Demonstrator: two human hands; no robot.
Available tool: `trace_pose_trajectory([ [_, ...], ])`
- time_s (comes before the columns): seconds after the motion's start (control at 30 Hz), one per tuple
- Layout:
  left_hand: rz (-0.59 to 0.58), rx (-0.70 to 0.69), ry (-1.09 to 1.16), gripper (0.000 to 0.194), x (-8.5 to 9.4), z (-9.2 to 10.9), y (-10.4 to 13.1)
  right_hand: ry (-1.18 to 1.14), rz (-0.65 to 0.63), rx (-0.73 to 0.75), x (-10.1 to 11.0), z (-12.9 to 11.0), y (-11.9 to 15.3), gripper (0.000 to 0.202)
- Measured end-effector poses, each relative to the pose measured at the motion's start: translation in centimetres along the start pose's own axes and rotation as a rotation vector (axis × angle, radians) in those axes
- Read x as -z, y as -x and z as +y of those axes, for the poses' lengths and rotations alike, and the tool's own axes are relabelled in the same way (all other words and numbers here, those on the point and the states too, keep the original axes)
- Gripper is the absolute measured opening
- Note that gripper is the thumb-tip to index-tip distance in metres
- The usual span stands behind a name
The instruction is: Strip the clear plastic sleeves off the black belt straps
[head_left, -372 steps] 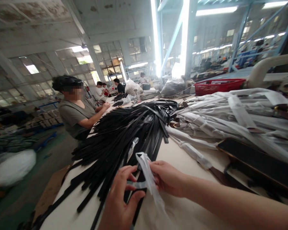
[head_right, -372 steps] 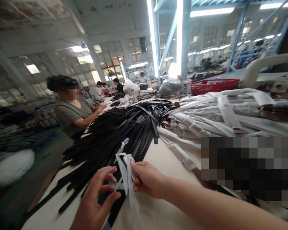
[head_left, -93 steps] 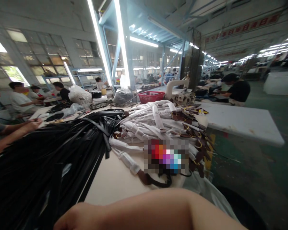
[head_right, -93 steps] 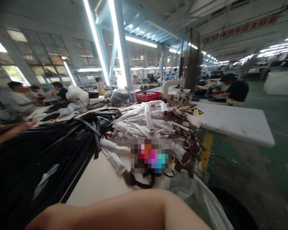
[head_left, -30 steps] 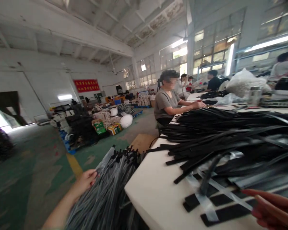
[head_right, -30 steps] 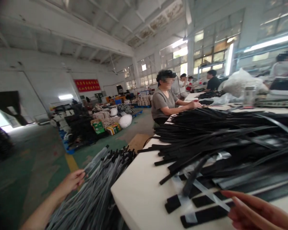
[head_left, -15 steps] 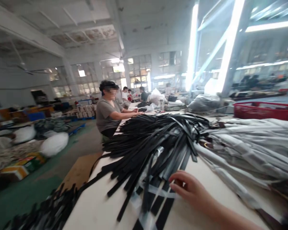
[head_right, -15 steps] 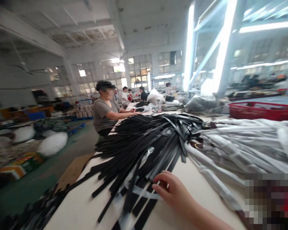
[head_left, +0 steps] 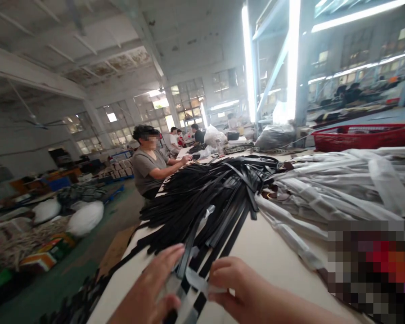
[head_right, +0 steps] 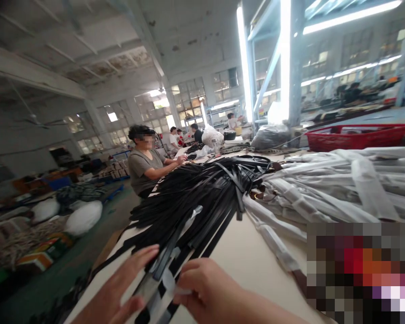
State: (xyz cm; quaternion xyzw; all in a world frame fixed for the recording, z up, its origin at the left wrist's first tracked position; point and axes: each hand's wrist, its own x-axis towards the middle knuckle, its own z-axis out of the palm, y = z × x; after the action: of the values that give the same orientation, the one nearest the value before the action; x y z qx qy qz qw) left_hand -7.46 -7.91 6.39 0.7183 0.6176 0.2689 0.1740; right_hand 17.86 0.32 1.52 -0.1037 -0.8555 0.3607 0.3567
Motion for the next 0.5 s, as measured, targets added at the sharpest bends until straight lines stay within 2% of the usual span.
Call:
trace_pose_trajectory([
  [0.07,-0.205,-0.100,0.120,0.041,-2.7,4.0,-1.6,-0.168,0.064,-0.008,0.2,-1.0,0.0,0.031],
  [0.1,-0.246,-0.098,0.153,0.039,-3.6,5.4,-2.0,-0.275,0.133,-0.054,0.4,-1.0,-0.2,0.035],
  [0.2,-0.168,0.103,0.212,0.044,-4.8,7.2,-2.3,-0.640,0.475,-0.273,2.1,0.7,-1.0,0.042],
  [0.27,-0.115,0.234,0.225,0.039,-4.6,7.1,-2.0,-0.828,0.793,-0.353,4.0,2.7,-1.5,0.044],
  [0.3,-0.109,0.255,0.204,0.038,-4.3,6.7,-1.8,-0.879,0.964,-0.360,5.0,3.8,-1.6,0.044],
  [0.33,-0.113,0.259,0.162,0.038,-4.0,6.3,-1.5,-0.893,1.073,-0.363,6.1,4.8,-1.7,0.044],
  [0.4,-0.123,0.263,0.056,0.039,-3.3,5.3,-0.4,-0.884,1.225,-0.371,8.1,6.6,-1.5,0.043],
  [0.5,-0.167,0.342,-0.037,0.045,-2.3,3.6,2.5,-0.831,1.366,-0.374,10.4,8.1,-0.9,0.040],
])
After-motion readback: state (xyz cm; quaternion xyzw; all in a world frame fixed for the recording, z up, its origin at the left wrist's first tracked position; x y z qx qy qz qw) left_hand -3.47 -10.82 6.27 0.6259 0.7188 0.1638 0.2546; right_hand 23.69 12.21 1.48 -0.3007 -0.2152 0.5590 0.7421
